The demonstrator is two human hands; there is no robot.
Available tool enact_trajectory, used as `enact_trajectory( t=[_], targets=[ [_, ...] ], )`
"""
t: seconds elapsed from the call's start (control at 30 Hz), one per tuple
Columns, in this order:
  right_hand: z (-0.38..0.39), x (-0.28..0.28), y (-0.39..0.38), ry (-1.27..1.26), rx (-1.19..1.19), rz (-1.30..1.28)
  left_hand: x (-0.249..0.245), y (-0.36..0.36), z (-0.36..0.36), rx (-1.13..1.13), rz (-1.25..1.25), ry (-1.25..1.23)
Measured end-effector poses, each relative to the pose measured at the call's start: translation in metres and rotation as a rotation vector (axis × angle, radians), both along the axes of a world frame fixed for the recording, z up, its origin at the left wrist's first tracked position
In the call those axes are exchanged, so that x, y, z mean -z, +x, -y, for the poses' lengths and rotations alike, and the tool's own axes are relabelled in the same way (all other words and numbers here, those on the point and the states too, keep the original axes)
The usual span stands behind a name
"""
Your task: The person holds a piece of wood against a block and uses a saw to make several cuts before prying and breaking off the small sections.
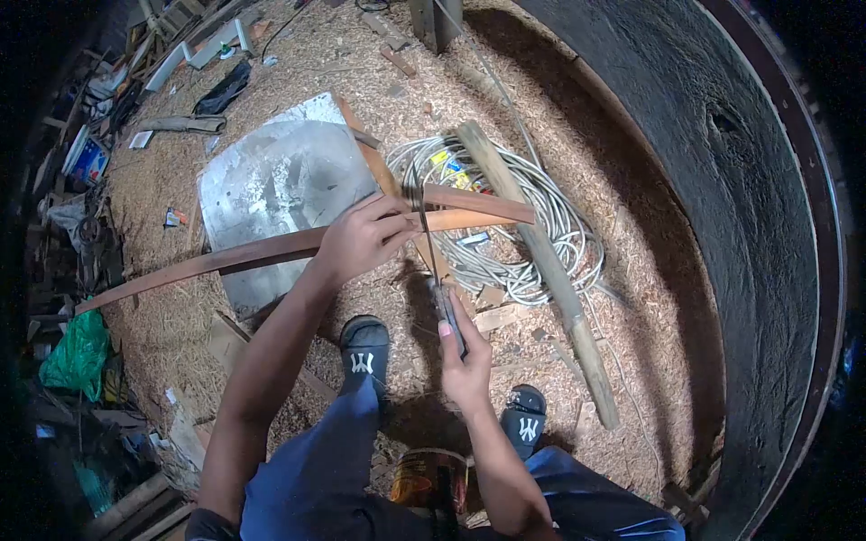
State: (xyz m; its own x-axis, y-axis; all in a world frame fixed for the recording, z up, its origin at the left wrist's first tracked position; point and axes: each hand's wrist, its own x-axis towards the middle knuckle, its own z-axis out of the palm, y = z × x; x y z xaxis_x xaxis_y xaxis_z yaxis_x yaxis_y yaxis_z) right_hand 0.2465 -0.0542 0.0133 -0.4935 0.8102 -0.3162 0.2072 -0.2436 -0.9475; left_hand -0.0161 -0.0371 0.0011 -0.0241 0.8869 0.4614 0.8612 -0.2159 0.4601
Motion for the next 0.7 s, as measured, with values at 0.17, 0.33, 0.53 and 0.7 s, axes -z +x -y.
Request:
enact_trajectory(
  t=[0.17,0.33,0.53,0.7],
  targets=[
    [0.002,0.004,0.001,-0.020,0.028,-0.030,0.002,0.003,0.000,-0.071,0.056,-0.053],
    [-0.001,0.002,0.004,-0.001,0.038,-0.044,0.000,0.004,0.000,-0.093,0.078,-0.084],
    [0.008,0.001,-0.001,-0.025,0.082,-0.018,-0.002,0.008,-0.001,-0.119,0.086,-0.077],
    [0.011,0.028,-0.001,0.092,0.109,-0.048,-0.005,0.013,0.002,-0.167,0.097,-0.091]
  ],
)
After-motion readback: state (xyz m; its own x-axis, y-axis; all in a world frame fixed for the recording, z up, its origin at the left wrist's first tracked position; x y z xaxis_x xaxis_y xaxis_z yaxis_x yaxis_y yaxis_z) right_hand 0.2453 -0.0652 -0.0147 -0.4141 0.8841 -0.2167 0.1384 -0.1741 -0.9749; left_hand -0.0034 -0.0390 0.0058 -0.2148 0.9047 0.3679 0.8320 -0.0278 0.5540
